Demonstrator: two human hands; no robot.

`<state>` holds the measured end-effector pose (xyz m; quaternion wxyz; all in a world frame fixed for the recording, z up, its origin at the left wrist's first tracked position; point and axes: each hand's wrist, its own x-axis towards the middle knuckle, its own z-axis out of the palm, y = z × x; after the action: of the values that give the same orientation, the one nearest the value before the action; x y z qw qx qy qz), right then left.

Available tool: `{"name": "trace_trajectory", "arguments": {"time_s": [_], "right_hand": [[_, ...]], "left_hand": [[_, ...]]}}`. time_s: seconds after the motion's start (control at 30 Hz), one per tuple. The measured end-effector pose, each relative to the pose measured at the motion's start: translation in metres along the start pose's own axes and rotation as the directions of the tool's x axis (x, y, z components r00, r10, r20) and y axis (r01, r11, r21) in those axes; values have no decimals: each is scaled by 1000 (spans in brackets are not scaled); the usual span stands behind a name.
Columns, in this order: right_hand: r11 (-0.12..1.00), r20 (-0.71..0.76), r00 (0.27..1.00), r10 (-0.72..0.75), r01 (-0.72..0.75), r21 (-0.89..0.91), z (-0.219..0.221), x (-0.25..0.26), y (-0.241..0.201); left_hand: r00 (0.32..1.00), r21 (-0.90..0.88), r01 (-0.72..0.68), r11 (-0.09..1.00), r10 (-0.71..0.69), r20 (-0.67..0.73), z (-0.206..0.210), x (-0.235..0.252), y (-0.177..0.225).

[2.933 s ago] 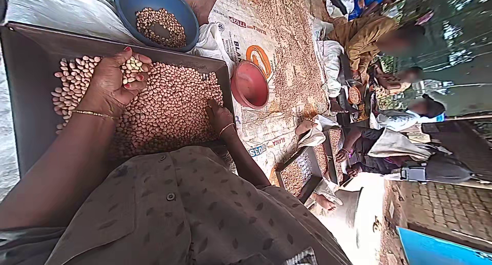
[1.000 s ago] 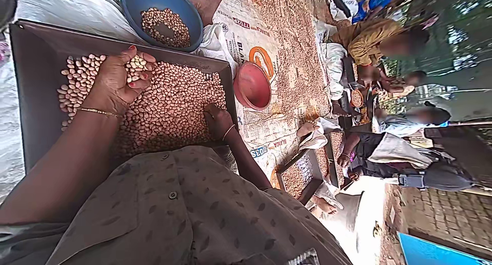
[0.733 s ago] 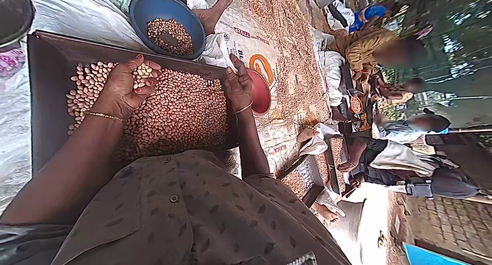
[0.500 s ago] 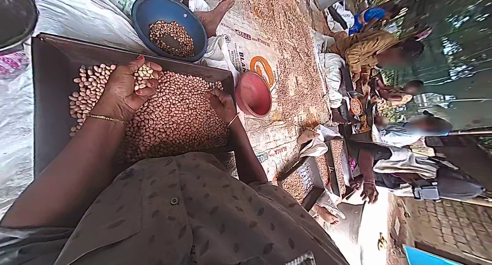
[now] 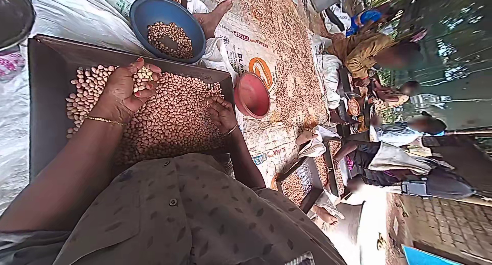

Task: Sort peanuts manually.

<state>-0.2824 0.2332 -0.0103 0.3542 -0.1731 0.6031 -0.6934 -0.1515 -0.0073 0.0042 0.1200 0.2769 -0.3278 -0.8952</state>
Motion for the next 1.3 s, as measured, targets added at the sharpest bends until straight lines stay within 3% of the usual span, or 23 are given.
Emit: {"name": "trace_trajectory", "arguments": {"time_s": [0.27, 0.43, 0.5, 0.63, 0.7, 0.77, 0.83, 0.9, 0.97, 1.17, 1.3], "right_hand": [[1000, 40, 999, -19, 19, 4, -6, 0, -2], [990, 229, 971, -73, 98, -100, -16, -7, -13], [984, 179, 980, -85, 111, -140, -16, -1, -20], [952, -90, 988, -129, 97, -290, -12, 39, -33], [785, -82, 976, -200, 109, -610, -13, 66, -32], [450, -74, 986, -152, 2, -893, -1, 87, -32], [149, -196, 980, -29, -189, -971, 25, 95, -31], [-14, -312, 950, -14, -312, -950, 48, 94, -25], [-57, -332, 942, -41, -334, -941, 54, 92, -22], [62, -325, 938, -119, -319, -946, 42, 92, -12], [82, -323, 936, -139, -314, -946, 44, 91, -9]], "left_hand": [[1000, 17, 4, 1000, -4, 6, -1, -1, 1], [1000, 23, -2, 1000, 2, 13, -2, -1, 0], [1000, 21, -5, 1000, 4, 16, -2, 0, 1], [1000, 12, -5, 1000, 4, 24, -1, -1, 0], [1000, -5, -10, 1000, 10, 19, -1, 0, 0], [1000, -16, -13, 1000, 13, 10, -3, 1, 1], [1000, -26, -17, 1000, 18, 5, -4, 1, 2], [999, -58, -33, 998, 33, -3, -7, 2, 6], [998, -80, -64, 995, 62, -25, -10, -1, 13], [978, -199, -207, 958, 202, -48, -25, -3, 32], [959, -238, -279, 930, 260, -110, -30, -6, 38]]}}
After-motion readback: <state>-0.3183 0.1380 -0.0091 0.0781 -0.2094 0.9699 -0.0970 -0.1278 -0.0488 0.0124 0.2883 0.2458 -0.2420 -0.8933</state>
